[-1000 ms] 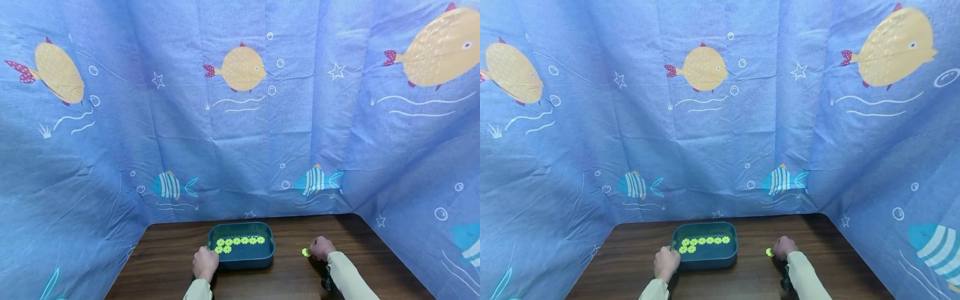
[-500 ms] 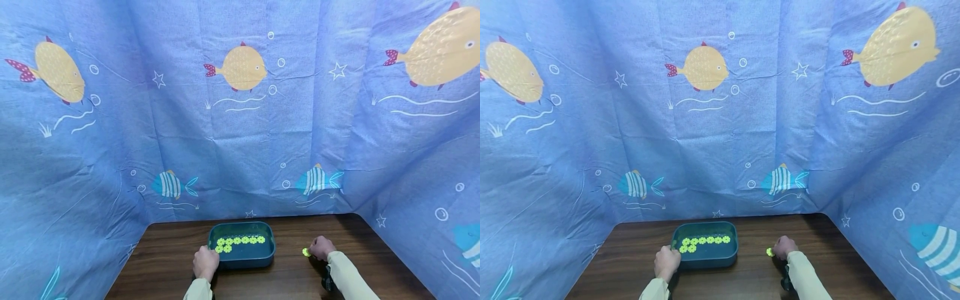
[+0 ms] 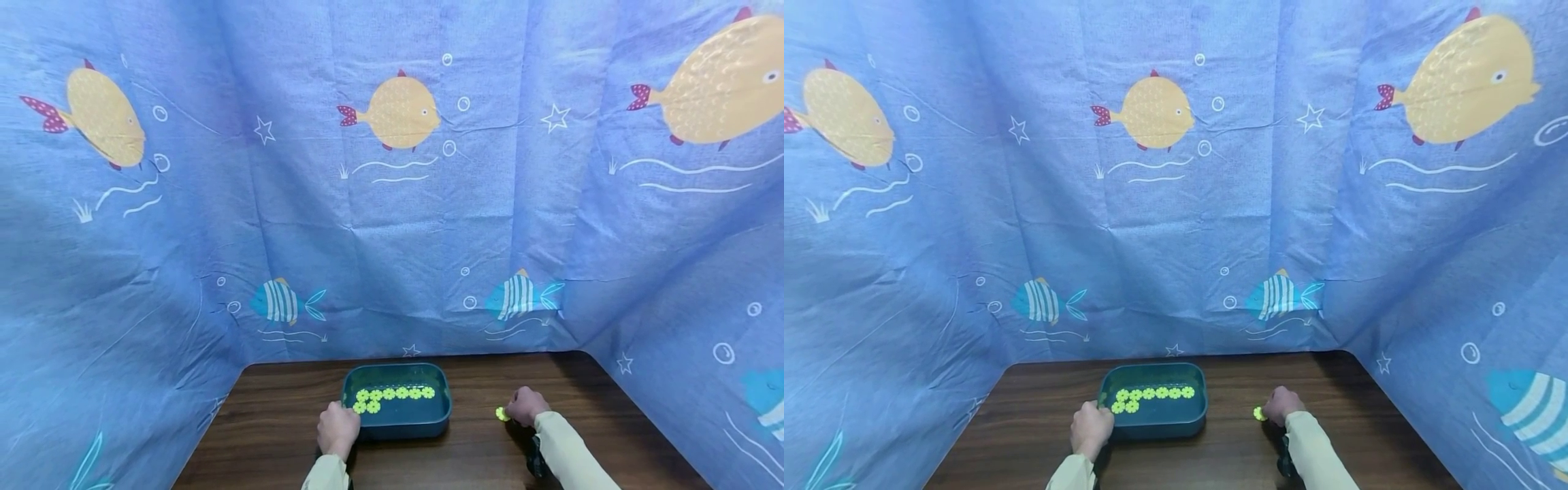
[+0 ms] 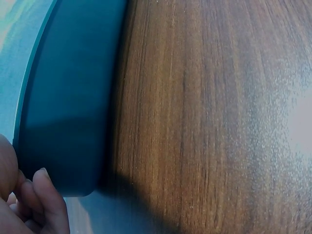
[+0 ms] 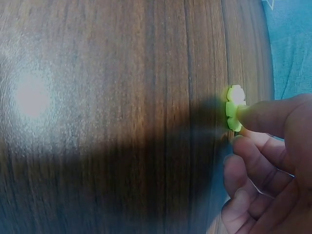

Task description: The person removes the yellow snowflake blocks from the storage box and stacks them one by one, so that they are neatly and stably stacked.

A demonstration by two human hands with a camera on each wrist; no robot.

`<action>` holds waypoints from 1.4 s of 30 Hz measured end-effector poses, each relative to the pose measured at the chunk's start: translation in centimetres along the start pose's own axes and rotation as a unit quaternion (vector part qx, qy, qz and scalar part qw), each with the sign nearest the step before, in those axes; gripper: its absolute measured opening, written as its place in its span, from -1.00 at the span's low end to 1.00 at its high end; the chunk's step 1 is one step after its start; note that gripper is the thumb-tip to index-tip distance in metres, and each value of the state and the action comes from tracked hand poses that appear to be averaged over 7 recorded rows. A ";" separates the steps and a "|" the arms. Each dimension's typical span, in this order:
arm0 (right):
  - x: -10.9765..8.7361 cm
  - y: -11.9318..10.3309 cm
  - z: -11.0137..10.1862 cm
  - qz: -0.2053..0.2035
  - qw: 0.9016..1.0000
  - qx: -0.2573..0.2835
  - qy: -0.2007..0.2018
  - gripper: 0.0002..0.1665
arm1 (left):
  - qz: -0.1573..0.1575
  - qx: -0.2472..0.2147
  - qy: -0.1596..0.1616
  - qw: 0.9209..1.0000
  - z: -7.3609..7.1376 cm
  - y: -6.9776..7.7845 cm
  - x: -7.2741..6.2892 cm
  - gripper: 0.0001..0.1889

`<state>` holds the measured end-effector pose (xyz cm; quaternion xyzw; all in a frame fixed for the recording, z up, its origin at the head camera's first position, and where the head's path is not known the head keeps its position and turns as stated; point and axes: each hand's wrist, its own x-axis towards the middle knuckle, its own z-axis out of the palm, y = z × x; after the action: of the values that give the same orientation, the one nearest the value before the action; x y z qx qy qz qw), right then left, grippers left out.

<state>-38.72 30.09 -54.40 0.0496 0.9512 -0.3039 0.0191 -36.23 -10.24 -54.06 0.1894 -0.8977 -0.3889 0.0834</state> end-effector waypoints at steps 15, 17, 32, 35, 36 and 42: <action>1.5 -5.4 0.9 -0.072 0.996 -0.048 0.037 -0.74 | 0.004 -0.004 0.007 1.000 -0.1 -0.1 -0.1 -0.82; 1.6 -6.8 1.3 -0.083 0.994 -0.058 0.042 -0.76 | 0.005 -0.003 0.009 1.000 -0.2 -0.1 -0.2 -0.82; 2.0 -15.8 5.8 -0.227 0.968 -0.054 0.091 -0.87 | 0.006 0.007 0.014 1.000 0.0 0.2 -0.4 -0.84; 2.2 -16.6 6.8 -0.243 0.966 -0.063 0.065 -0.84 | 0.006 0.005 0.013 1.000 -0.1 0.1 -0.2 -0.84; 2.2 -16.9 7.1 -0.244 0.966 -0.065 0.054 -0.80 | 0.007 0.005 0.013 1.000 -0.1 0.1 -0.2 -0.84; 1.8 -17.7 9.0 -0.208 0.973 -0.089 -0.040 -0.79 | 0.005 0.009 0.014 1.000 0.1 -0.1 0.1 -0.83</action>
<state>-42.35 10.66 -51.61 -0.1640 0.9623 -0.2169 -0.0018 -36.37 -10.28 -54.24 0.1915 -0.9008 -0.3778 0.0961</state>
